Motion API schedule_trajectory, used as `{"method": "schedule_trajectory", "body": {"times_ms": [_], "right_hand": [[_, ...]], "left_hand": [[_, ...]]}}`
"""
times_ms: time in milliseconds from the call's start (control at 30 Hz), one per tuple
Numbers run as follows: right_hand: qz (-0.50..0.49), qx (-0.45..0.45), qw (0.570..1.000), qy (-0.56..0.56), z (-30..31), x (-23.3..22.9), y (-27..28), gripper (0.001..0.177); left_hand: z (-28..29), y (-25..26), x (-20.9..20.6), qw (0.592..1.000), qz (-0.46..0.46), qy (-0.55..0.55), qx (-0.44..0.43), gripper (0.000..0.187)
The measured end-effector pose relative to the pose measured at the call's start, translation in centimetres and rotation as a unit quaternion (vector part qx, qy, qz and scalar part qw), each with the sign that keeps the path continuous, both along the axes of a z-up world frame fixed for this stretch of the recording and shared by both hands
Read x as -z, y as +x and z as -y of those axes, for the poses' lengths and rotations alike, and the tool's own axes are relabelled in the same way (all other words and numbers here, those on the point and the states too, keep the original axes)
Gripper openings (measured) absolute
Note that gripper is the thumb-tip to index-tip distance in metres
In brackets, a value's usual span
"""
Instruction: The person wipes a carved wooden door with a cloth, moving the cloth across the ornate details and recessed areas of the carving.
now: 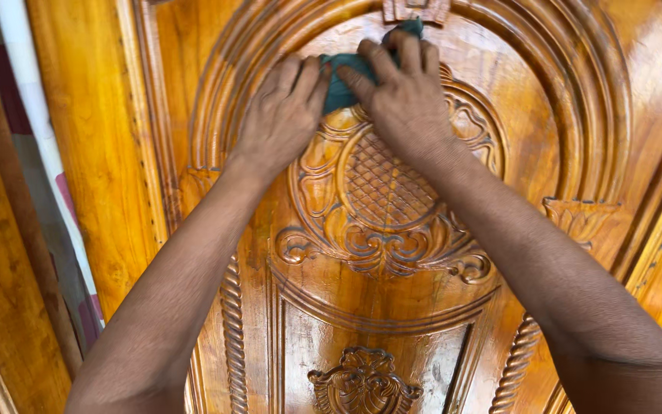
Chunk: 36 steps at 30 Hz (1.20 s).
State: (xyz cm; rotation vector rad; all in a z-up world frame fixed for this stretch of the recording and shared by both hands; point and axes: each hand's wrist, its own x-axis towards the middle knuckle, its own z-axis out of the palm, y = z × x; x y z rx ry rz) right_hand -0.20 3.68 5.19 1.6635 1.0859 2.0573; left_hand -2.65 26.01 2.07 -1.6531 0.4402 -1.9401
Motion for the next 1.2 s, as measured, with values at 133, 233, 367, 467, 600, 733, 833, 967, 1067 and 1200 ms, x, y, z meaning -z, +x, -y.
{"method": "schedule_trajectory", "body": {"times_ms": [133,233,367,467,600,733,833,967,1067,1200], "right_hand": [[-0.011,-0.032,0.999,0.01,-2.2,-2.4,0.8,0.047],[0.002,-0.021,1.0,-0.002,-3.0,-1.1,1.2,0.046],[-0.078,0.005,0.995,-0.065,-1.0,3.7,-0.3,0.046],[-0.115,0.036,0.985,-0.128,1.2,5.4,-1.8,0.048],[-0.029,-0.006,0.995,-0.1,1.9,2.1,-1.6,0.043],[0.016,-0.026,0.994,-0.102,1.7,1.4,-0.4,0.04],[0.001,-0.011,0.993,-0.12,4.3,2.9,-0.2,0.043],[-0.027,0.036,0.994,-0.1,10.0,4.7,-0.6,0.052],[-0.042,0.07,0.997,-0.015,13.3,5.5,-0.2,0.051],[-0.102,0.048,0.992,0.05,14.7,10.2,0.5,0.061]], "left_hand": [[-0.6,1.7,-2.8,0.998,0.039,-0.02,-0.035,0.042],[-1.4,2.2,-0.5,0.998,0.0,-0.058,0.013,0.039],[-1.1,0.6,6.2,0.992,-0.089,-0.074,0.045,0.04],[-0.1,0.0,8.1,0.99,-0.123,-0.053,0.054,0.038],[0.9,0.9,5.0,0.995,-0.062,-0.073,0.04,0.043],[3.4,0.7,5.2,0.959,-0.129,-0.184,0.174,0.06],[5.6,0.6,7.9,0.965,-0.12,-0.177,0.155,0.055],[11.3,3.3,8.9,0.973,-0.102,-0.124,0.164,0.039],[15.5,5.0,7.4,0.965,-0.097,-0.115,0.215,0.035],[17.7,4.7,9.4,0.972,-0.125,-0.076,0.182,0.033]]}}
